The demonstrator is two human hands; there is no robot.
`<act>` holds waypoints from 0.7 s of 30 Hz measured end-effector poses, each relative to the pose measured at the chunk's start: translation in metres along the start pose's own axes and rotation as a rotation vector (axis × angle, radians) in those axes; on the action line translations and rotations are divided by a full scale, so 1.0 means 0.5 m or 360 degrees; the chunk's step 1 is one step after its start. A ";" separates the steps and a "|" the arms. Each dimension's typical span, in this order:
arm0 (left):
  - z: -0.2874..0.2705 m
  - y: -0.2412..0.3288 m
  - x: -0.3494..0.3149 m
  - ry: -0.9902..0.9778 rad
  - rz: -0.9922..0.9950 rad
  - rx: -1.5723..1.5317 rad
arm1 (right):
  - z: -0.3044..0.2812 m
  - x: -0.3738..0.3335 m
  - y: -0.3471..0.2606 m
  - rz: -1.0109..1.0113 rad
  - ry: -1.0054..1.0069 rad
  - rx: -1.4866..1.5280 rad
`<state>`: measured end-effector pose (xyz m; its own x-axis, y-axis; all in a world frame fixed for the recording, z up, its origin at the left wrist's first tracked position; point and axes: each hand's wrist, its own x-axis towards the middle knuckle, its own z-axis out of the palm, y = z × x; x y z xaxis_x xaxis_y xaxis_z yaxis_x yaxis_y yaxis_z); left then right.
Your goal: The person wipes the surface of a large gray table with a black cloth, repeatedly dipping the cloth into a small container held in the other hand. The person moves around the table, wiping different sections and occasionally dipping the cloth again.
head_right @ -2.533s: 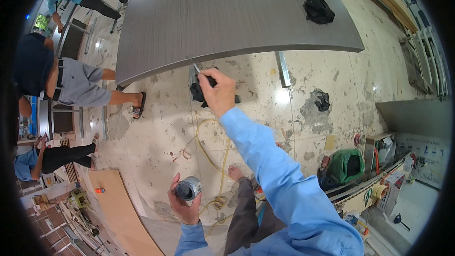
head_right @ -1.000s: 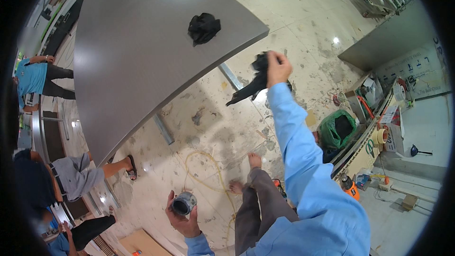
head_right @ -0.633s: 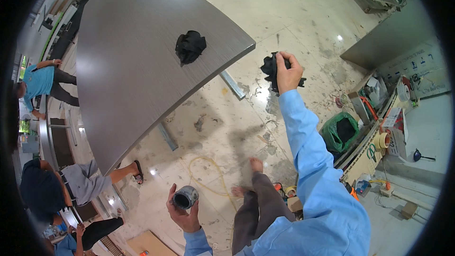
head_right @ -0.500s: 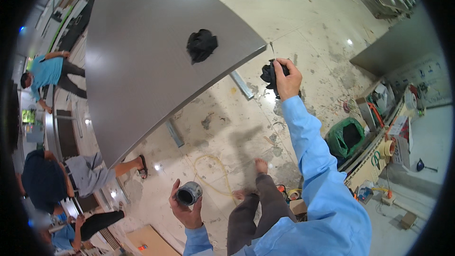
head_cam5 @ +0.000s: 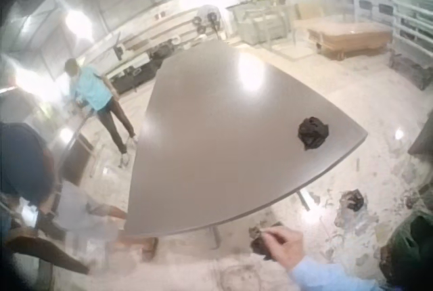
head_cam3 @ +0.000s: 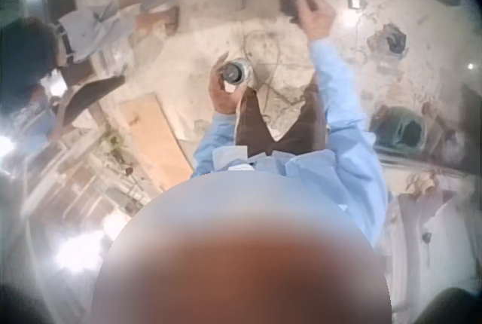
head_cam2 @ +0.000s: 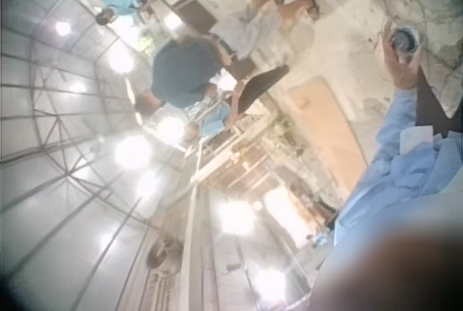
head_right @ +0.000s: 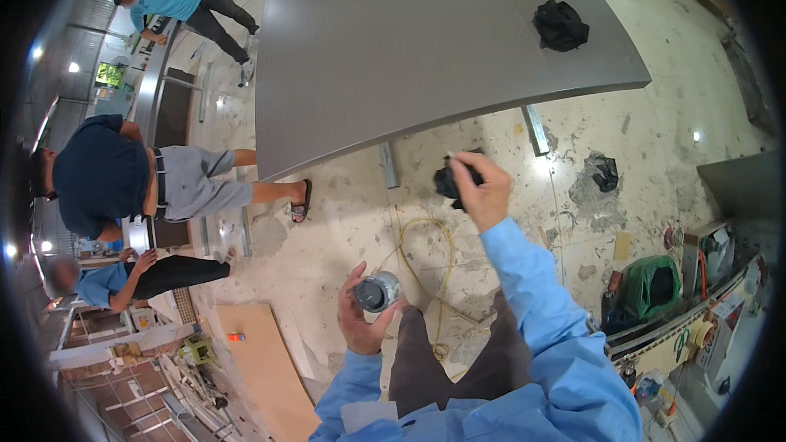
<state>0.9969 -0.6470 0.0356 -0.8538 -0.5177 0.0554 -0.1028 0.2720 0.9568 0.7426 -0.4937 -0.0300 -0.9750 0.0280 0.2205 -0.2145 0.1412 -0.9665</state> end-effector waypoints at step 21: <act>-0.465 -0.180 0.032 -0.0074 -0.0217 -0.0032 | 0.250 -0.079 -0.050 0.0164 0.0625 -0.0256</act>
<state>1.1109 -0.8683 0.0169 -0.8552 -0.5107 -0.0883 -0.2096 0.1851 0.9601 0.7791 -0.6219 -0.0310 -0.8881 0.4198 0.1875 -0.0752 0.2698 -0.9600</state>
